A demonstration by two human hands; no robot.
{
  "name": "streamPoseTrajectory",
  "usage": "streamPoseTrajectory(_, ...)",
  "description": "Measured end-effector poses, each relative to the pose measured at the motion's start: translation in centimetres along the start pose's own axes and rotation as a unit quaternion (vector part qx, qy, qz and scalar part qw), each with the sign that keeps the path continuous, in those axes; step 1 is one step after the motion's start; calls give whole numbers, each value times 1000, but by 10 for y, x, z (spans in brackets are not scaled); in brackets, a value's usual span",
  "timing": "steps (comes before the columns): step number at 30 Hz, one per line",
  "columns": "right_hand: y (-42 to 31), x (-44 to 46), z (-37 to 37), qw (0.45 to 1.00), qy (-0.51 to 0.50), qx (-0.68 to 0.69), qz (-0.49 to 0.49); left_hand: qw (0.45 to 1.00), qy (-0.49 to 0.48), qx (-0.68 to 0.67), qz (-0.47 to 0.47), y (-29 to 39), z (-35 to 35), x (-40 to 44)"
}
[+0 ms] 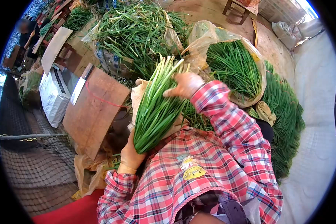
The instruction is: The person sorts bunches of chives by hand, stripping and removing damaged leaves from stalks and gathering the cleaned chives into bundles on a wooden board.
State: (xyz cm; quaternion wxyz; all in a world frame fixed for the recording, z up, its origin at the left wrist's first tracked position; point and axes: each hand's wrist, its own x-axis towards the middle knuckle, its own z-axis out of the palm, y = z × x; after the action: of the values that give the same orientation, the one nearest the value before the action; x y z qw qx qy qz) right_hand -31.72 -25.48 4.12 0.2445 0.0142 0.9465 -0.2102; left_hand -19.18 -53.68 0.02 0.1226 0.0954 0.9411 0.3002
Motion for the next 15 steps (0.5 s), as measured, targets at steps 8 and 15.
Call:
streamPoseTrajectory(8,51,34,45,977,136,165,10,1000,-10,-12,8,-12,3,1)
streamPoseTrajectory(15,97,-8,-25,847,225,470,105,1000,-9,-21,-11,-10,3,1)
